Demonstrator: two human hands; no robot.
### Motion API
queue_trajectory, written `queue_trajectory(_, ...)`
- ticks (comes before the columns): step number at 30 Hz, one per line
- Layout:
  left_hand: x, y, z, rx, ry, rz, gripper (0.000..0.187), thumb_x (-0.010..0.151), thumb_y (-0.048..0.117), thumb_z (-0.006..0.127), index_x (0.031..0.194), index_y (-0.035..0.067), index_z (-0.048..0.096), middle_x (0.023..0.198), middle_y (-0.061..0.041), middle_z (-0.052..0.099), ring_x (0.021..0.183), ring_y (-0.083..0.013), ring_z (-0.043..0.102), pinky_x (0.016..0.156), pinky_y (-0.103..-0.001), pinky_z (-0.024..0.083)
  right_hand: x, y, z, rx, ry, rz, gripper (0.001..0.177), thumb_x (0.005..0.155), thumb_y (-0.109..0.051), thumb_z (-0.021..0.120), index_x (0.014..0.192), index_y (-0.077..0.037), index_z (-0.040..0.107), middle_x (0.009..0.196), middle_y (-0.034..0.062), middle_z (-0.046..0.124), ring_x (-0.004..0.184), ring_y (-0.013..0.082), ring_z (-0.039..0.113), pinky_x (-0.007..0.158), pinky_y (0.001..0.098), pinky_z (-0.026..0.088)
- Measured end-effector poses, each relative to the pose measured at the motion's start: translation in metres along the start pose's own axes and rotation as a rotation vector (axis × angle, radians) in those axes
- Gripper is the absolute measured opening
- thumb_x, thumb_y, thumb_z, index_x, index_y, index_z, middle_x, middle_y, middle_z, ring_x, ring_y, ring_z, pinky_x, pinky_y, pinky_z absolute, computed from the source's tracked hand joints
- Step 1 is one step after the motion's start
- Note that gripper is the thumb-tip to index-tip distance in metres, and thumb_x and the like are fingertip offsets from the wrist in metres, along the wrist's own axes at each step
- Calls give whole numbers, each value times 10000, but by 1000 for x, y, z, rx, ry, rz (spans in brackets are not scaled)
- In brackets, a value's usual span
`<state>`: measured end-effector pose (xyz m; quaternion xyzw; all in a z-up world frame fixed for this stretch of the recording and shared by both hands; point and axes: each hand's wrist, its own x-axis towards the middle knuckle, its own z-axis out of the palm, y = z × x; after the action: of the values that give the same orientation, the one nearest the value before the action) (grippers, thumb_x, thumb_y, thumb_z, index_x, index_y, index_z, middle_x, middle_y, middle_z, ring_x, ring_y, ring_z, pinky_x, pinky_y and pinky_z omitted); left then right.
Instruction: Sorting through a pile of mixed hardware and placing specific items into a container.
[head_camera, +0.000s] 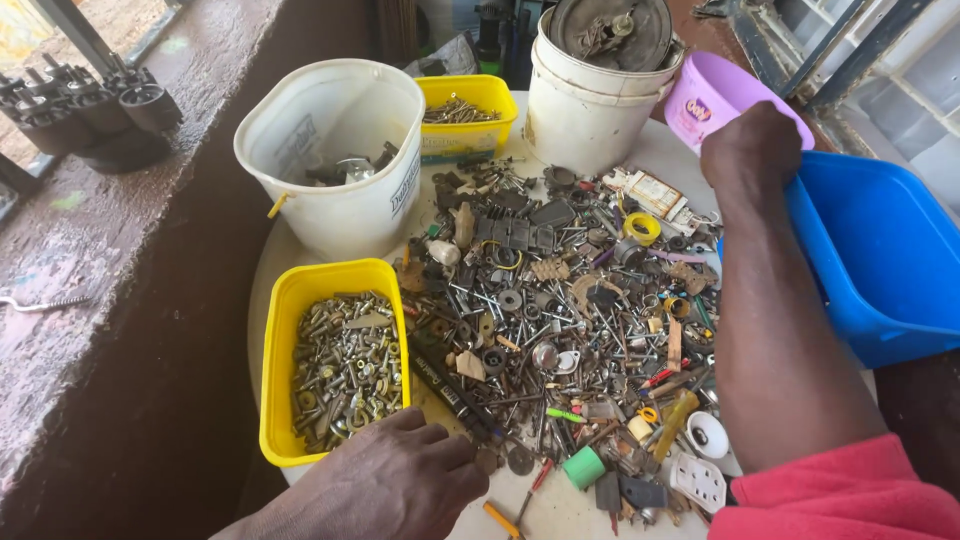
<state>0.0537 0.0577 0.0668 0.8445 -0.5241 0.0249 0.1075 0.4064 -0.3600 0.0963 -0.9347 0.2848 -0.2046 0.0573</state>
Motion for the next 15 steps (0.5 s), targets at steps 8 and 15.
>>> queue_trajectory(8, 0, 5, 2, -34, -34, -33, 138, 998, 202, 633, 863, 170, 638, 853, -54, 640, 668, -315, 613, 618, -460, 436, -72, 51, -38, 199, 224, -611, 266, 1027, -172, 603, 1137, -90, 831, 1005, 220, 810, 871, 519, 731, 711, 621, 536)
queue_trajectory(15, -10, -22, 53, 84, 88, 96, 302, 1198, 301, 587, 917, 195, 561, 822, -9, 550, 610, -217, 546, 572, -376, 425, -12, 33, -46, 142, 161, -579, 319, 918, -178, 615, 1126, -163, 856, 1036, 161, 813, 947, 405, 737, 798, 541, 576)
